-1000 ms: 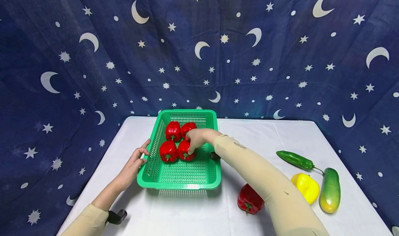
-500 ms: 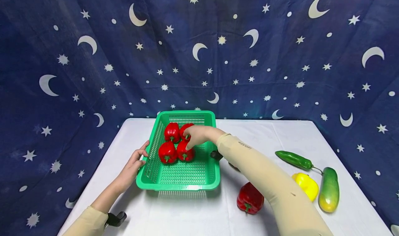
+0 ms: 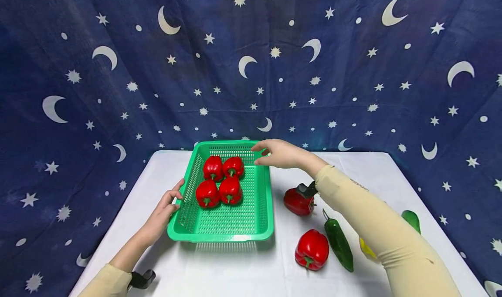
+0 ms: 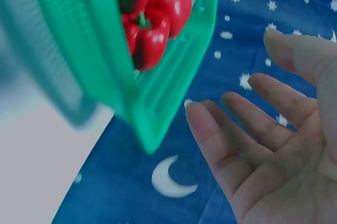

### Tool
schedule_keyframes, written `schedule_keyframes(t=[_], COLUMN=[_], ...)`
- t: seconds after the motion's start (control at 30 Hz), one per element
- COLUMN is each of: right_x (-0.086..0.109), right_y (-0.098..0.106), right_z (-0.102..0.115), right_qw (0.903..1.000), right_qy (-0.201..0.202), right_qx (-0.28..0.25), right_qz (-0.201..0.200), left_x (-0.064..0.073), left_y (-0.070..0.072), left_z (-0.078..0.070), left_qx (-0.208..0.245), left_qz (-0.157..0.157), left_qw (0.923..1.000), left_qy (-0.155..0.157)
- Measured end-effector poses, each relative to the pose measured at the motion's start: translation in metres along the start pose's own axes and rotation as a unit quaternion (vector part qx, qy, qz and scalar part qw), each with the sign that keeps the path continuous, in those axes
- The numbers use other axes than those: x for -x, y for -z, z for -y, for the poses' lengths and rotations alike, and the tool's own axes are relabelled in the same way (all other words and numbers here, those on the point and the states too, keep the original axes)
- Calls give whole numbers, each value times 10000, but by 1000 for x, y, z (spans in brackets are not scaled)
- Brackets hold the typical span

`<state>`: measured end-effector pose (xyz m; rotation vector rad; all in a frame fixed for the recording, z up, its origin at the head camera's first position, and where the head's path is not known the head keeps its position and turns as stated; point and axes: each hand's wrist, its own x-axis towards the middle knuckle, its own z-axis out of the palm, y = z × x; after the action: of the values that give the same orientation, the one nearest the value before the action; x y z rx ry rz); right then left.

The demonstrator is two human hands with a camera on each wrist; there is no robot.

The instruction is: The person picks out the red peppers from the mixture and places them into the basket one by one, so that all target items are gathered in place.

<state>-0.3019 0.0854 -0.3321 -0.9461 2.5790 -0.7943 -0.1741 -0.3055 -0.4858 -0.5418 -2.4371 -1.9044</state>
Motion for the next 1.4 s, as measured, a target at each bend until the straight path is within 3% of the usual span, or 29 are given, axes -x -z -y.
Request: schedule_keyframes(t=[0.23,0.43,0.67,0.93,1.13,1.4], right_x=[30,49,68,93,106,109], right_y=[12,11,-7,-28,-40,-56], right_z=[-27,-49,-81,-105,-114,-115], right_qw=[9992,9986,9983,9958,9945,9939], right_qy=[-298,-442,-565,-826,-722,-564], right_qx=[-144,-98,108,-279,-639,-836], right_qz=[-245,-259,-98,281,405,454], left_x=[2,1,2,3,2,1], left_y=[3,3,2,0,0,0], left_z=[2,2,3,3,2,3], left_qx=[-69,-89,-46,-52,-125,-119], left_qz=[-28,-57,-70,-79,-87,-118], left_qw=[10000,9999,9999,9999,9998,9998], left_qy=[10,1,66,85,123,49])
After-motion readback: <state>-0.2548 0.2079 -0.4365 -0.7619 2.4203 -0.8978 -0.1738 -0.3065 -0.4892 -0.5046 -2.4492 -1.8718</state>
